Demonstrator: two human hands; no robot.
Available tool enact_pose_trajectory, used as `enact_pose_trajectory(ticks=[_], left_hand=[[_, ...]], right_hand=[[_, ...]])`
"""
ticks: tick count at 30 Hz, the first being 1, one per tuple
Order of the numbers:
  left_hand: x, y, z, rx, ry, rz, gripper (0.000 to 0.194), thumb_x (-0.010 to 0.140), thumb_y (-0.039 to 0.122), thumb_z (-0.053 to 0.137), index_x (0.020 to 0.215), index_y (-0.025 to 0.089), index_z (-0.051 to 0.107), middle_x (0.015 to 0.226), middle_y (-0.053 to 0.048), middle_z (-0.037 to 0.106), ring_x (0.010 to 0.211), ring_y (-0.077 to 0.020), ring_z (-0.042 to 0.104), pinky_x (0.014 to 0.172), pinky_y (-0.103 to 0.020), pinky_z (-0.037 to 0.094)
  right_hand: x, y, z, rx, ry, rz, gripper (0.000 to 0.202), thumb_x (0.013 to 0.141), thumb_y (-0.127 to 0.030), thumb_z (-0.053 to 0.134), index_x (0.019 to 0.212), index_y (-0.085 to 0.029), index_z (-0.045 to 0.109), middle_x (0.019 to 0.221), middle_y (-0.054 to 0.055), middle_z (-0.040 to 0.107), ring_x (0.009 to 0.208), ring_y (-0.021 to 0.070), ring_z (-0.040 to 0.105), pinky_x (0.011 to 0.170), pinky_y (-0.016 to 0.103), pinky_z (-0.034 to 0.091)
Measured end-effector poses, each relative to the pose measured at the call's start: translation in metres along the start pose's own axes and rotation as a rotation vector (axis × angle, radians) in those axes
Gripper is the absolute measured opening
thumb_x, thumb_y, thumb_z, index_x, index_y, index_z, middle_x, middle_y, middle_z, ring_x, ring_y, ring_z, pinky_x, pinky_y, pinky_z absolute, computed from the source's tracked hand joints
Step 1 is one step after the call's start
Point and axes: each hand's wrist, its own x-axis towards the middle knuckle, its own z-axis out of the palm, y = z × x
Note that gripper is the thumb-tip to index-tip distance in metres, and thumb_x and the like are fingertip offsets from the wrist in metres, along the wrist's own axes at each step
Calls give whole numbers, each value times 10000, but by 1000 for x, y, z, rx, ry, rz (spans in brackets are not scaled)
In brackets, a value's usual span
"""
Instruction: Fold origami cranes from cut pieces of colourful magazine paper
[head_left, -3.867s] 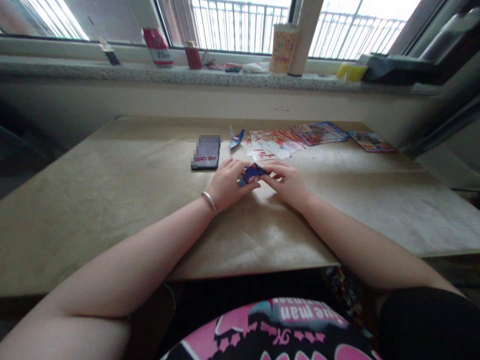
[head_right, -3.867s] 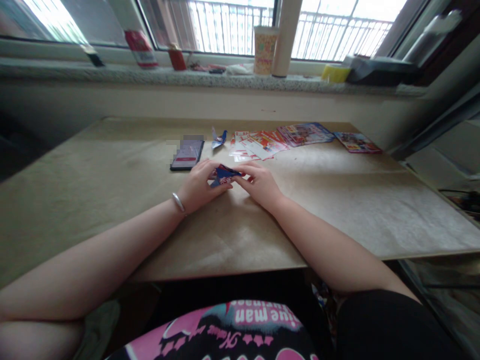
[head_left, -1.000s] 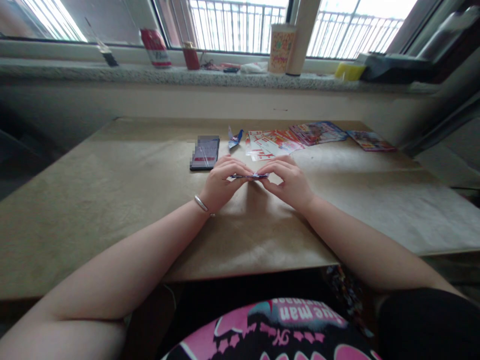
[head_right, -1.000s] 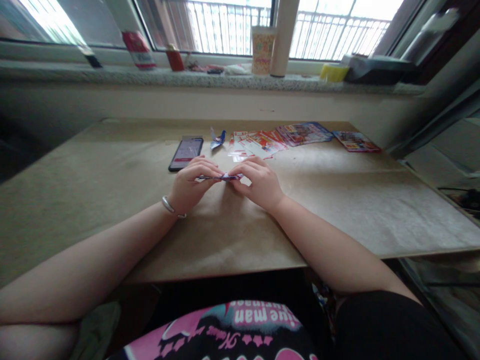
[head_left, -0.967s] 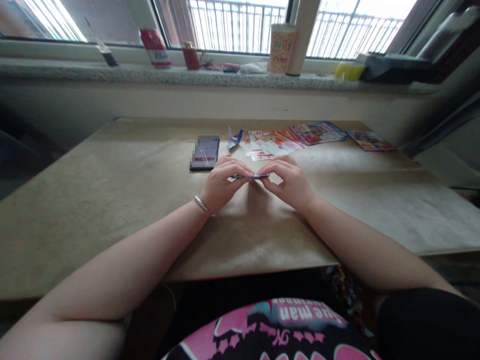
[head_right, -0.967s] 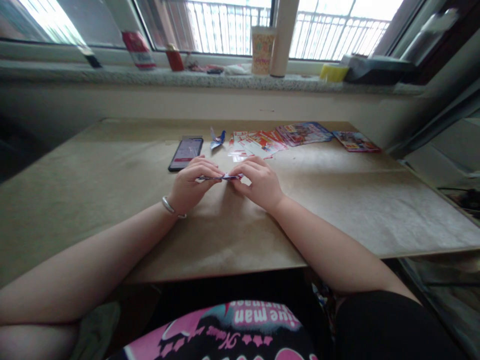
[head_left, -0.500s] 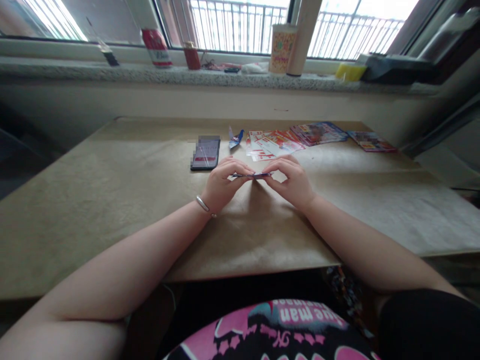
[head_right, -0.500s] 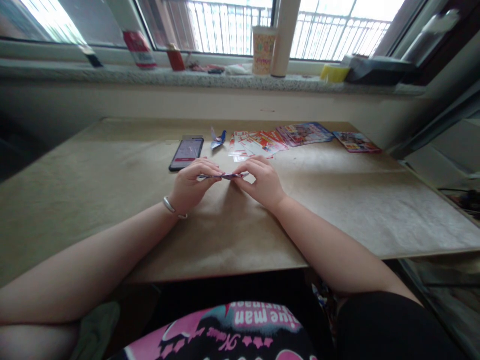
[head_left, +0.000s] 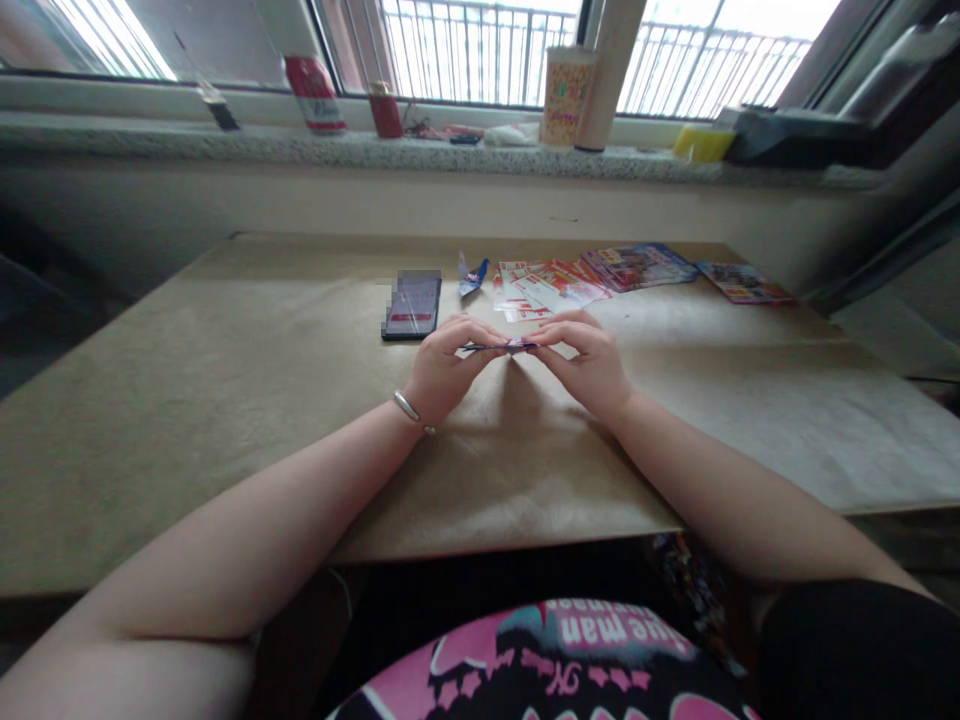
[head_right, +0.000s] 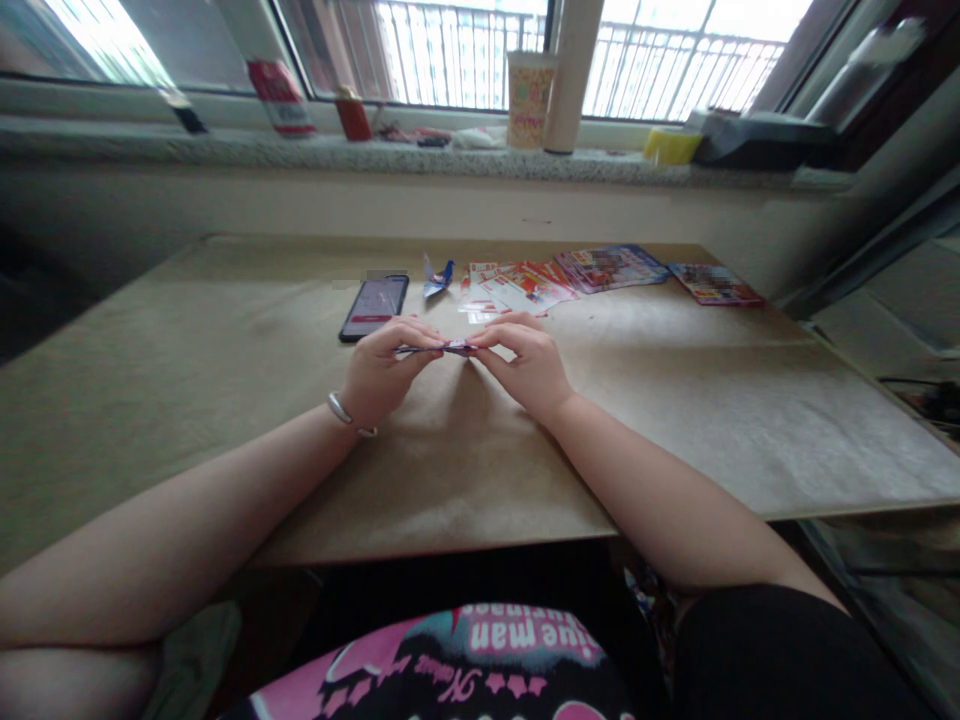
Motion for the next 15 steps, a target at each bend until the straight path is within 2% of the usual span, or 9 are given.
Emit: enact_pose_trajectory(ticks=[5,8,15], left_hand=[[2,4,-1,52,7,47,185,835,371,712,757,207,675,817,-18,727,796,-154,656,823,-345,504],[2,5,-1,62,14,71,155,835,346,716,769,210,678,819,-14,730,803,-153,659,826,-345,501],[0,4,0,28,43,11,163,833,360,716,779,210,683,824,-24,727,809,-159,659,794,-337,516]], right_hand=[[0,-2,-1,-22,-5,-5,54,821,-236,687,864,-245,719,868,32,737,887,191,664,848,377,544],[0,-2,-2,-21,-6,-2,39,824,-217,675,844,-238,700,877,33,736,915,196,665,862,385,540],[-1,1,-1,-5,15,35,20,831,-241,675,842,-238,692,875,32,723,900,192,666,848,376,541]])
